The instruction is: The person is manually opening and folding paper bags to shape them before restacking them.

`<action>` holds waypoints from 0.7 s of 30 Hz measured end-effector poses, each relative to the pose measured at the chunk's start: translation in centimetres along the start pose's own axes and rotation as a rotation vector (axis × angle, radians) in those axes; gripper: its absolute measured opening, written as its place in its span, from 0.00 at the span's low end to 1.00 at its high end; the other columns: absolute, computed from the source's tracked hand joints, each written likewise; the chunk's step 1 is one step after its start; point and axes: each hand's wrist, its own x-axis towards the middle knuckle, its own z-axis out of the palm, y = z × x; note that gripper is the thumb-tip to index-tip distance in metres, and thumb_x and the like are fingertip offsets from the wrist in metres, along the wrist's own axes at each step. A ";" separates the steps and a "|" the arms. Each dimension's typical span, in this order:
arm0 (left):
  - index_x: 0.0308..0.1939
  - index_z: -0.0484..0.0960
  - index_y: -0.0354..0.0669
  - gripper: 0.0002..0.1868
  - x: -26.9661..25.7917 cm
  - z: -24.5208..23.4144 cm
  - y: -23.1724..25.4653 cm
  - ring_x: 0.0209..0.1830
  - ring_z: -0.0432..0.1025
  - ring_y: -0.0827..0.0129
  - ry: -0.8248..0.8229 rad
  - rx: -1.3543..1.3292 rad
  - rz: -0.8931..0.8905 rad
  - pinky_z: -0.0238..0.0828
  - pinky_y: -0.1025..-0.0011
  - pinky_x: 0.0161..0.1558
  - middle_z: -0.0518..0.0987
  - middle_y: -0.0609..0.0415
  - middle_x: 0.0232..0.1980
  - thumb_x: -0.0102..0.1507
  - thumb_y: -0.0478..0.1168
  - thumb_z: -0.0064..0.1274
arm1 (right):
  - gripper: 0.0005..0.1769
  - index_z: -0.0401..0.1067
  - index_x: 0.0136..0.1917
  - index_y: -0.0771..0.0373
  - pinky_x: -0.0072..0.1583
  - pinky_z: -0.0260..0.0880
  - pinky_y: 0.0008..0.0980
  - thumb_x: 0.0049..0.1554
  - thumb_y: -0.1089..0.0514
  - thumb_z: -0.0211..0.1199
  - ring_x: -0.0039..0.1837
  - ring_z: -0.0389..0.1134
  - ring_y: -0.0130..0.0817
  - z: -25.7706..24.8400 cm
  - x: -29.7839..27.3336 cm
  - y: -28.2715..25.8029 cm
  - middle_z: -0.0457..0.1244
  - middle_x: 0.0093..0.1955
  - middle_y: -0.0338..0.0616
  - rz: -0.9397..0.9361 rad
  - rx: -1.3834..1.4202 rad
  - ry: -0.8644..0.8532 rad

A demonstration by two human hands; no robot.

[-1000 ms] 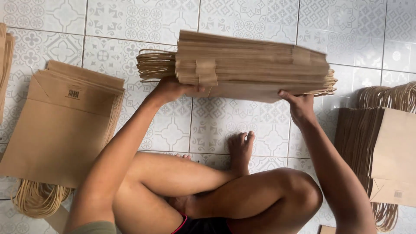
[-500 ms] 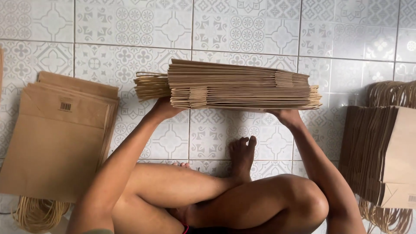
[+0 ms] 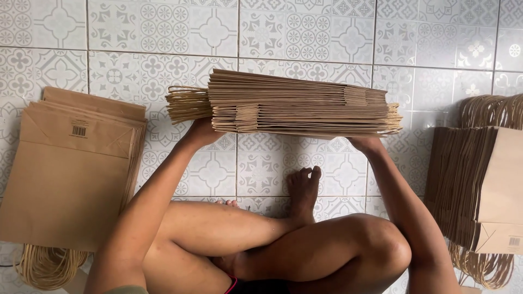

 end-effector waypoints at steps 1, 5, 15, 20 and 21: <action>0.61 0.78 0.28 0.34 -0.1 0.1 -0.3 0.63 0.70 0.39 0.004 0.001 0.000 0.61 0.48 0.70 0.77 0.30 0.61 0.64 0.56 0.57 | 0.39 0.67 0.64 0.80 0.76 0.51 0.59 0.46 0.57 0.80 0.71 0.59 0.68 0.0 0.0 -0.4 0.62 0.64 0.72 -0.004 -0.001 -0.002; 0.60 0.77 0.27 0.32 -0.4 0.6 -1.5 0.62 0.70 0.38 0.025 0.039 0.071 0.62 0.46 0.69 0.77 0.29 0.60 0.67 0.54 0.55 | 0.41 0.67 0.66 0.79 0.77 0.48 0.59 0.46 0.56 0.80 0.72 0.58 0.66 0.0 -0.5 -1.3 0.61 0.65 0.72 0.046 0.000 -0.004; 0.64 0.71 0.39 0.46 -1.0 -2.9 12.9 0.72 0.63 0.49 0.079 -0.228 -0.342 0.57 0.51 0.71 0.73 0.42 0.66 0.53 0.67 0.65 | 0.47 0.64 0.71 0.69 0.55 0.65 0.69 0.47 0.47 0.81 0.61 0.70 0.56 -2.1 1.9 -6.3 0.65 0.62 0.62 0.428 0.094 -0.017; 0.70 0.61 0.32 0.60 -0.6 -2.2 12.1 0.80 0.48 0.45 -0.040 -0.286 -0.566 0.46 0.47 0.75 0.56 0.33 0.77 0.49 0.72 0.64 | 0.45 0.66 0.66 0.75 0.55 0.73 0.53 0.45 0.48 0.82 0.53 0.73 0.53 0.0 2.6 -4.9 0.67 0.53 0.62 0.482 0.142 -0.098; 0.76 0.56 0.33 0.65 -0.5 -2.0 11.3 0.81 0.46 0.45 -0.072 -0.263 -0.620 0.45 0.46 0.76 0.53 0.34 0.79 0.49 0.73 0.63 | 0.47 0.66 0.66 0.76 0.56 0.73 0.52 0.44 0.48 0.82 0.53 0.73 0.54 0.7 2.6 -4.6 0.67 0.53 0.63 0.511 0.148 -0.116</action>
